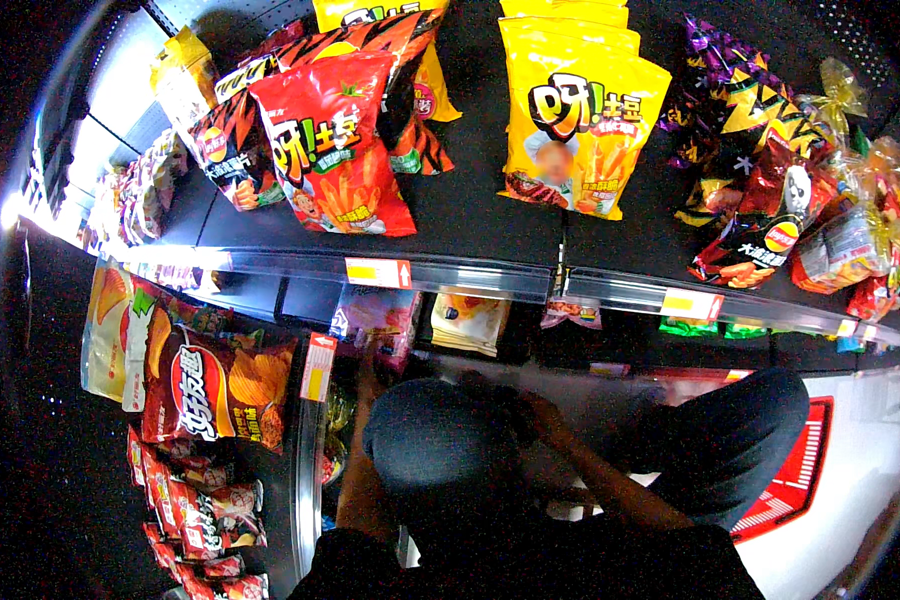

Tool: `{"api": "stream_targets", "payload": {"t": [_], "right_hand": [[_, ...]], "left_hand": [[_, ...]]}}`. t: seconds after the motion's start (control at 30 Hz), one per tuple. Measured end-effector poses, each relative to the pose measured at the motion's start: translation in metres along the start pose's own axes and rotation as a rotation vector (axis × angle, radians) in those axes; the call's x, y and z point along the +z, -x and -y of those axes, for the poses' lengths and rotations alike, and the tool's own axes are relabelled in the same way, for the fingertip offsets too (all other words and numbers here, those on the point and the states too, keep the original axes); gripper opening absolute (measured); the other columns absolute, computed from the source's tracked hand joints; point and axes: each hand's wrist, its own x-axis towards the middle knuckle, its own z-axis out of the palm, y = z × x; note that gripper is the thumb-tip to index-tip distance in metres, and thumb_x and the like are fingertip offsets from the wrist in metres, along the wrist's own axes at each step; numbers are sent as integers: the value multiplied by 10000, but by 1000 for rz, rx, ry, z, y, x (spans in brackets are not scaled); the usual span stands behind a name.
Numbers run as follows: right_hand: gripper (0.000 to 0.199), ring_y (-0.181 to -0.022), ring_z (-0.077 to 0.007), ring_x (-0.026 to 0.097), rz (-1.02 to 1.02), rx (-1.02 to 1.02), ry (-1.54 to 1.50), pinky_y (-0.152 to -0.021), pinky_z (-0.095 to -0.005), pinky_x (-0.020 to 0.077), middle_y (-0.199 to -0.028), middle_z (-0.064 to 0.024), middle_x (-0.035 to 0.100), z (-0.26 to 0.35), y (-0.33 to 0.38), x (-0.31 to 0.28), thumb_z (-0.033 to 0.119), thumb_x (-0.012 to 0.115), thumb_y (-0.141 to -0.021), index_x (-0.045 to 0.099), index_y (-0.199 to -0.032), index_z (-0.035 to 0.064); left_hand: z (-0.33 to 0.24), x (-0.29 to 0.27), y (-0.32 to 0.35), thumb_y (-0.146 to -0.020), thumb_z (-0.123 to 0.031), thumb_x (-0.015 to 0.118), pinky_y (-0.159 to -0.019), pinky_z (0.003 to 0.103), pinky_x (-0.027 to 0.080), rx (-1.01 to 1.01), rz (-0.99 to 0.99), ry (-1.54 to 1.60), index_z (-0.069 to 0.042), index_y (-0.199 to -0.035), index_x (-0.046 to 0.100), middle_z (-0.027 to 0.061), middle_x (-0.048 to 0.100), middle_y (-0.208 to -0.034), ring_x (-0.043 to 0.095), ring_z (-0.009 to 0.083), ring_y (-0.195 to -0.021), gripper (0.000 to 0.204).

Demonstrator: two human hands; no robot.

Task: The person is restocking snack shelves in a store. They pick up bags of chips from a red basket, wipe the shelf with a blue cloth, and place the bags back on the shelf in an organized manner.

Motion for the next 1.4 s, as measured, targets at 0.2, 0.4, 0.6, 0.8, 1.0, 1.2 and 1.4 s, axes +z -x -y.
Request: {"api": "stream_targets", "payload": {"t": [0.2,0.4,0.6,0.8,1.0,1.2,1.4], "right_hand": [[356,-1142,-332,602,19,-42,16,-967,-408,464,-1229,-149,633,5,1,-2,108,645,-867,613,-1220,83],[379,-1151,-341,593,11,27,-69,-984,-410,455,-1231,-151,631,-6,0,6,62,648,-847,609,-1224,72],[370,-1148,-361,588,52,-24,-54,-978,-427,458,-1236,-152,629,-3,1,1,49,645,-842,611,-1209,76],[339,-1128,-376,594,93,107,23,-964,-437,462,-1207,-164,633,19,6,-11,129,658,-858,610,-1189,75],[371,-1136,-375,593,73,-2,44,-968,-445,461,-1202,-177,632,10,6,-6,162,661,-869,592,-1222,71],[368,-1145,-377,586,71,-4,27,-975,-436,457,-1214,-181,625,7,2,-4,157,648,-880,584,-1227,53],[330,-1123,-383,596,22,-99,14,-961,-440,465,-1221,-181,621,-17,0,0,162,634,-887,602,-1188,30]], "left_hand": [[45,-39,-23,-870,-290,665,-848,344,445,183,158,-328,-113,-1252,591,69,621,-1039,555,179,-820,428],[64,-34,-45,-832,-220,595,-802,404,472,926,44,-1145,-94,-1043,613,103,601,-898,590,254,-811,246],[32,-12,-30,-789,-175,573,-731,438,469,1286,-1,-1535,-100,-844,620,103,578,-815,587,291,-791,104],[32,-11,-25,-868,-216,578,-888,424,467,1185,74,-1504,-86,-1055,612,119,598,-1018,586,285,-990,231],[96,-56,-53,-966,-271,537,-1085,412,383,936,26,-1361,-85,-1320,502,120,541,-1289,511,275,-1227,401],[91,-50,-57,-975,-230,533,-1051,386,416,652,19,-374,-81,-1302,516,116,563,-1262,535,252,-1199,360],[66,-27,-69,-963,-279,563,-996,385,467,877,-44,-1001,-70,-1283,527,125,597,-1226,581,260,-1130,384]]}}
